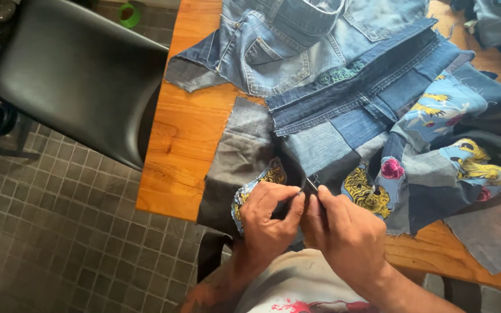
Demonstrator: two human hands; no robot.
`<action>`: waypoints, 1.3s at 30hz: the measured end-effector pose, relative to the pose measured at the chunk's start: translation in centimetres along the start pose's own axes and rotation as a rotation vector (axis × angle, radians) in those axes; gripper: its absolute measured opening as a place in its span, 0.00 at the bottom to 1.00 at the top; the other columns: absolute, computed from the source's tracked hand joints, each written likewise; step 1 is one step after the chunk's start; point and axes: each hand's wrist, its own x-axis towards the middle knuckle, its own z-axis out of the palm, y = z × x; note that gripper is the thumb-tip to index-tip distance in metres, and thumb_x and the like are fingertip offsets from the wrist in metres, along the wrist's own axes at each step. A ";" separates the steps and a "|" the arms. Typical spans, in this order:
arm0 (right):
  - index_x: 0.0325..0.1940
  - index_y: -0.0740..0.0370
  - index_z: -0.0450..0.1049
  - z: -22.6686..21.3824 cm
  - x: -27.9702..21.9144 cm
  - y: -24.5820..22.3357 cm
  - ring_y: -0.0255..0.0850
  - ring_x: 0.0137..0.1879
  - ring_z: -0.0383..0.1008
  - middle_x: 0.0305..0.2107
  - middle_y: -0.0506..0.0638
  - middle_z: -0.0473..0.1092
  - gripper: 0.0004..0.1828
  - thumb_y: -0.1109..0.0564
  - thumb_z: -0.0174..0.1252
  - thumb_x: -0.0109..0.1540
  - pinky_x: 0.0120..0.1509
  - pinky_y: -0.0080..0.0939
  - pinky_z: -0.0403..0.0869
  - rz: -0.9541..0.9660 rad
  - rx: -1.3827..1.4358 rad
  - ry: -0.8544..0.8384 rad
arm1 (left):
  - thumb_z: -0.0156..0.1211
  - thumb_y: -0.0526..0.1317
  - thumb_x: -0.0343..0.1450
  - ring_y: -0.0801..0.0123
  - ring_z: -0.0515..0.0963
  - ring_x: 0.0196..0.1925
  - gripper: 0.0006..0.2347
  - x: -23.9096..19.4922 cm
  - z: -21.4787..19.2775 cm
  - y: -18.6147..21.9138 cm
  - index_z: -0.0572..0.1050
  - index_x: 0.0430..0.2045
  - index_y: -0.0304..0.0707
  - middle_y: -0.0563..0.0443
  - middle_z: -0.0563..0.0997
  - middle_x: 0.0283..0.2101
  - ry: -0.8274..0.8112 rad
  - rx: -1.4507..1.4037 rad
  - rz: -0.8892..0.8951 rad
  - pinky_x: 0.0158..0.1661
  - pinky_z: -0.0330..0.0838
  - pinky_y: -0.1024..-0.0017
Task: The person uses scissors to cut a piece of dark fabric and then cuts the hem of a pair of denim shorts. They handle the fabric and shorts on a wooden table, adjusting the items as they cut.
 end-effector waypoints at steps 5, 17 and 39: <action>0.60 0.64 0.82 -0.7 0.3 -0.6 0.44 0.32 0.79 0.33 0.50 0.80 0.14 0.52 0.68 0.76 0.38 0.44 0.74 0.005 -0.005 0.009 | 0.72 0.37 0.77 0.62 0.87 0.38 0.02 0.0 -0.3 0.0 0.85 0.36 0.41 0.52 0.89 0.36 -0.019 0.004 -0.063 0.45 0.82 0.65; 0.62 0.64 0.81 0.1 -0.2 -0.6 0.46 0.32 0.79 0.32 0.51 0.78 0.17 0.50 0.68 0.76 0.37 0.47 0.73 0.045 -0.034 -0.011 | 0.72 0.35 0.76 0.62 0.87 0.38 0.01 -0.1 -0.3 -0.1 0.86 0.36 0.41 0.51 0.89 0.36 -0.012 -0.016 -0.067 0.45 0.83 0.65; 0.60 0.61 0.82 0.6 0.2 -1.0 0.46 0.30 0.76 0.30 0.47 0.76 0.12 0.52 0.67 0.76 0.33 0.47 0.70 0.047 -0.110 0.021 | 0.74 0.32 0.76 0.63 0.86 0.36 0.02 0.2 -0.2 0.2 0.85 0.36 0.39 0.50 0.88 0.36 -0.013 -0.043 0.006 0.44 0.83 0.67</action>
